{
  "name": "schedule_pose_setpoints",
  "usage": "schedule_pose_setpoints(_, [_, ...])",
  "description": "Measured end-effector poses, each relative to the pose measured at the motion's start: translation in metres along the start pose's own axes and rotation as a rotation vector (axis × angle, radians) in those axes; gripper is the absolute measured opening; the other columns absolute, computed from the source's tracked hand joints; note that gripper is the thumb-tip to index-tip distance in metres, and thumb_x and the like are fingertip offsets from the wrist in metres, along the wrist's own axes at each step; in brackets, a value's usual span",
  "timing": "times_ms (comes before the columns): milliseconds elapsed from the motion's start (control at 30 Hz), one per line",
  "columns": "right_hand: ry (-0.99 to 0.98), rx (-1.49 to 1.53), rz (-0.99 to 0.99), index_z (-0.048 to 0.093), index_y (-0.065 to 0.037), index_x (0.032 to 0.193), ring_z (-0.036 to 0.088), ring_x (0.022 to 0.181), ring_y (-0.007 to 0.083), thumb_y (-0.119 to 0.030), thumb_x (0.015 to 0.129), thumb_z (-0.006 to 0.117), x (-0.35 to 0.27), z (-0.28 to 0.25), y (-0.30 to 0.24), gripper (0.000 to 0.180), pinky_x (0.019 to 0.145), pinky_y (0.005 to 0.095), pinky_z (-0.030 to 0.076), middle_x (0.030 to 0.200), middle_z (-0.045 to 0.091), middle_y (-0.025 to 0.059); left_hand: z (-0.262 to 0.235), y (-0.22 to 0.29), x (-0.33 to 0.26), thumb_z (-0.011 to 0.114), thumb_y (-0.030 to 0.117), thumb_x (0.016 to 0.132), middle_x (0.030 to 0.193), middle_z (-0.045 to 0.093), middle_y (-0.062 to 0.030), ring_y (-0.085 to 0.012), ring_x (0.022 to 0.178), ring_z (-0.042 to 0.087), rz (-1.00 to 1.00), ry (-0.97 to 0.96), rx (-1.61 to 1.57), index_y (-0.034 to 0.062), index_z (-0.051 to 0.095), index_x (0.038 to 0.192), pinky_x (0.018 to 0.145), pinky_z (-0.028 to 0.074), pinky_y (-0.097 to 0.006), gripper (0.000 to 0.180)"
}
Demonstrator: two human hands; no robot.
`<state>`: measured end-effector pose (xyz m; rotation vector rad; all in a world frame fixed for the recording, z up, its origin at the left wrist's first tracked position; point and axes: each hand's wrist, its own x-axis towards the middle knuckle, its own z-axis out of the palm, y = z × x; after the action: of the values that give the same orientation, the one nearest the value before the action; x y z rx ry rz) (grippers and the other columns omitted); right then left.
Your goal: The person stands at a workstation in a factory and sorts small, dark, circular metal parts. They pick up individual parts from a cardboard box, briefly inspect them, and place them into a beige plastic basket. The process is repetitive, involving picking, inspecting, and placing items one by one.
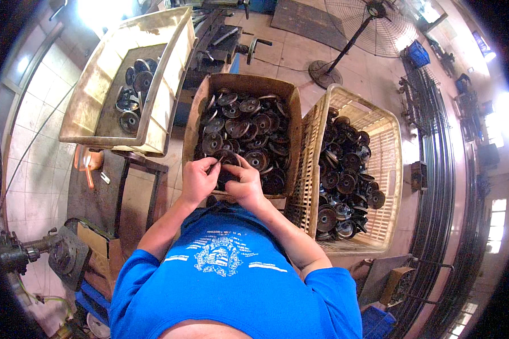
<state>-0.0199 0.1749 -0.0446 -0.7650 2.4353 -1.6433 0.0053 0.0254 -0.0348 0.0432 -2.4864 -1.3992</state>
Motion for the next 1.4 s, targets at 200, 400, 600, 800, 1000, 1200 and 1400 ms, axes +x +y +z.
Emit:
schedule_pose_setpoints(200, [-0.049, -0.202, -0.181, 0.063, -0.001, 0.096, 0.057, 0.092, 0.0454, -0.009, 0.055, 0.059, -0.007, 0.006, 0.007, 0.041, 0.076, 0.0424, 0.051, 0.117, 0.041, 0.0416, 0.001, -0.013, 0.000, 0.057, 0.006, 0.082, 0.056, 0.055, 0.0014, -0.0056, 0.047, 0.046, -0.209, -0.066, -0.435, -0.0067, 0.061, 0.076, 0.041, 0.035, -0.027, 0.015])
schedule_pose_setpoints(400, [-0.004, -0.198, -0.316, 0.062, 0.000, 0.098, 0.060, 0.085, 0.0421, -0.008, 0.055, 0.060, -0.005, 0.011, 0.018, 0.044, 0.068, 0.0391, 0.052, 0.115, 0.045, 0.0365, 0.004, -0.019, -0.006, 0.057, 0.004, 0.081, 0.055, 0.055, -0.0080, -0.0065, 0.050, 0.047, -0.022, -0.077, -0.052, -0.0056, 0.061, 0.080, 0.044, 0.037, -0.027, 0.011])
schedule_pose_setpoints(600, [-0.093, 0.145, 0.297, 0.062, 0.004, 0.103, 0.058, 0.072, 0.0137, -0.007, 0.059, 0.052, -0.001, 0.000, -0.011, 0.047, 0.080, 0.0333, 0.048, 0.098, 0.056, 0.0160, -0.004, -0.012, -0.005, 0.059, 0.006, 0.080, 0.062, 0.062, -0.0118, -0.0084, 0.055, 0.056, -0.058, -0.024, -0.151, -0.0060, 0.063, 0.081, 0.049, 0.041, -0.025, 0.012])
schedule_pose_setpoints(800, [-0.087, 0.179, 0.197, 0.062, 0.005, 0.099, 0.061, 0.081, 0.0212, -0.004, 0.059, 0.051, -0.005, 0.008, 0.024, 0.043, 0.078, 0.0336, 0.049, 0.094, 0.060, 0.0201, -0.004, -0.002, -0.007, 0.059, 0.006, 0.080, 0.062, 0.062, -0.0112, -0.0076, 0.055, 0.056, -0.081, -0.002, -0.158, -0.0061, 0.062, 0.079, 0.048, 0.041, -0.025, 0.013])
schedule_pose_setpoints(1000, [-0.063, -0.115, -0.197, 0.063, 0.001, 0.093, 0.062, 0.080, 0.0416, -0.004, 0.057, 0.056, -0.011, 0.006, 0.005, 0.037, 0.077, 0.0415, 0.050, 0.118, 0.046, 0.0348, -0.006, -0.001, -0.009, 0.056, 0.005, 0.081, 0.054, 0.054, -0.0071, -0.0046, 0.050, 0.046, -0.086, -0.050, -0.141, -0.0056, 0.061, 0.077, 0.044, 0.036, -0.026, 0.012])
schedule_pose_setpoints(1200, [-0.091, -0.320, -0.300, 0.063, -0.001, 0.092, 0.060, 0.083, 0.0438, -0.005, 0.058, 0.057, -0.009, 0.000, 0.014, 0.034, 0.070, 0.0402, 0.052, 0.121, 0.042, 0.0357, 0.004, -0.022, -0.010, 0.054, 0.004, 0.083, 0.058, 0.055, -0.0055, -0.0036, 0.054, 0.044, -0.041, -0.068, -0.148, -0.0058, 0.059, 0.078, 0.045, 0.035, -0.026, 0.012])
schedule_pose_setpoints(1400, [-0.038, -0.170, -0.209, 0.058, 0.001, 0.106, 0.053, 0.108, 0.0347, -0.008, 0.059, 0.054, 0.050, -0.024, -0.034, 0.048, 0.089, 0.0337, 0.044, 0.120, 0.049, 0.0252, -0.017, 0.001, -0.027, 0.055, 0.010, 0.086, 0.056, 0.054, -0.0033, -0.0072, 0.050, 0.052, -0.216, 0.022, -0.353, -0.0036, 0.061, 0.081, 0.043, 0.038, -0.024, 0.015])
